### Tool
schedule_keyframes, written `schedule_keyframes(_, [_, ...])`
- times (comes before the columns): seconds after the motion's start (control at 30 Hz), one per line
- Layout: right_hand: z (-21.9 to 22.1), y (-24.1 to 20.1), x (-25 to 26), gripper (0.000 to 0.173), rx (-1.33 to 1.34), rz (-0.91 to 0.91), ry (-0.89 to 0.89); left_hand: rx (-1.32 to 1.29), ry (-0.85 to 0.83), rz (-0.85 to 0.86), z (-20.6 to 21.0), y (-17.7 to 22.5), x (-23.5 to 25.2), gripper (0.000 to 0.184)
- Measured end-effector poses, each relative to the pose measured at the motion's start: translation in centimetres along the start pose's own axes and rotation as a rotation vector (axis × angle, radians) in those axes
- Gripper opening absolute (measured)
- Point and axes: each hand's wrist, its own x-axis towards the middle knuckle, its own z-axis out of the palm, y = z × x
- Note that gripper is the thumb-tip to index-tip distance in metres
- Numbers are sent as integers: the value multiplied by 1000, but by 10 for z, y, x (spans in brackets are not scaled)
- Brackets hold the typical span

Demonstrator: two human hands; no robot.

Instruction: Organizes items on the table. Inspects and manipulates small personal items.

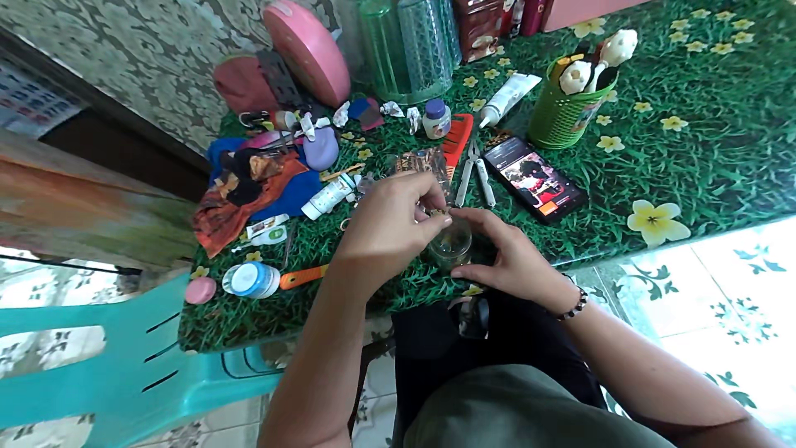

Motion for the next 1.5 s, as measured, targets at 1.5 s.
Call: schedule_keyframes(1.5, [3, 1, -2, 76, -81, 34, -15, 53, 246, -345, -50, -20, -38, 11])
